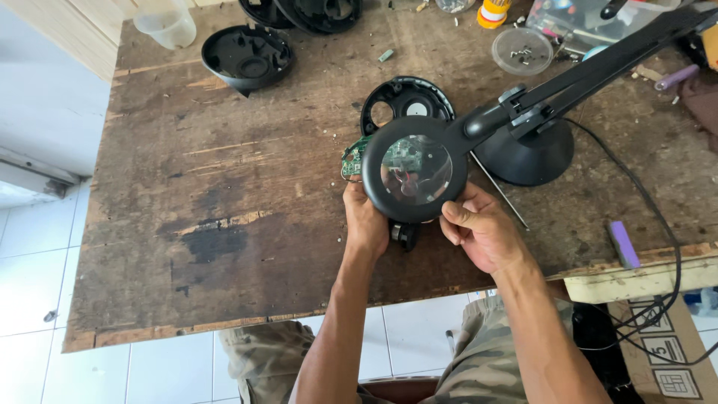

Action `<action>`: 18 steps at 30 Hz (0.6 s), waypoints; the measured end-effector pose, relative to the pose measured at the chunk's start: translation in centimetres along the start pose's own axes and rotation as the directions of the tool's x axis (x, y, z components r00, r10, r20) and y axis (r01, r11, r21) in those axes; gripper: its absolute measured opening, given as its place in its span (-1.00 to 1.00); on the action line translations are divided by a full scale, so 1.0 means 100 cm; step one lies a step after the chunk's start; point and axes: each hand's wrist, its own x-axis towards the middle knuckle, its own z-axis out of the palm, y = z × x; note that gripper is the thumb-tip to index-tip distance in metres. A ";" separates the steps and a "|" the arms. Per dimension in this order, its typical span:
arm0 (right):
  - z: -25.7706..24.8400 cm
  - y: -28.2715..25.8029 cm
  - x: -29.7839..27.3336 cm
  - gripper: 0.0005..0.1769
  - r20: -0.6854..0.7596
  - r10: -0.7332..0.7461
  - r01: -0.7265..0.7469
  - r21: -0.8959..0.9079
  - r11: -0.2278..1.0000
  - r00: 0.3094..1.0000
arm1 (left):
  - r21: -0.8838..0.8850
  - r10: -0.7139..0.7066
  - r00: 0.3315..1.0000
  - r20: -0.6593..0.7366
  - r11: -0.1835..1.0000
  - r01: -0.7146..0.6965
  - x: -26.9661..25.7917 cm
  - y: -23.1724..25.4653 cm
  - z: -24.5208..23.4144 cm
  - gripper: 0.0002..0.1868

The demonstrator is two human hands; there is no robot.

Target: The person uses a screwdriver to remove screws from a black circular electronic device on a wooden workbench. They then separate the casing, remove a circuit board and a small motor, and inspect the components using a magnifying lamp.

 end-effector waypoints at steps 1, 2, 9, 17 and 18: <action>0.001 -0.001 0.001 -0.71 0.001 -0.003 0.003 0.001 1.000 1.000 | 0.000 0.002 1.000 0.003 1.000 -0.002 0.001 0.001 0.001 -0.81; 0.001 -0.002 0.001 -0.71 -0.002 -0.001 0.001 0.000 1.000 1.000 | -0.002 0.003 1.000 0.003 1.000 -0.003 0.002 0.001 0.003 -0.80; 0.011 -0.011 -0.003 -0.71 -0.010 0.008 -0.008 -0.020 1.000 1.000 | -0.017 -0.012 1.000 -0.014 1.000 0.011 -0.006 0.010 0.018 -0.82; 0.026 -0.022 -0.007 -0.73 -0.027 0.001 -0.002 -0.061 0.998 1.000 | 0.022 -0.008 0.996 -0.086 1.000 0.010 -0.002 0.007 0.003 -0.88; 0.027 -0.023 -0.007 -0.73 -0.044 -0.005 0.001 -0.071 0.998 0.999 | 0.064 -0.001 0.992 -0.127 0.998 0.009 0.005 -0.003 -0.009 -0.90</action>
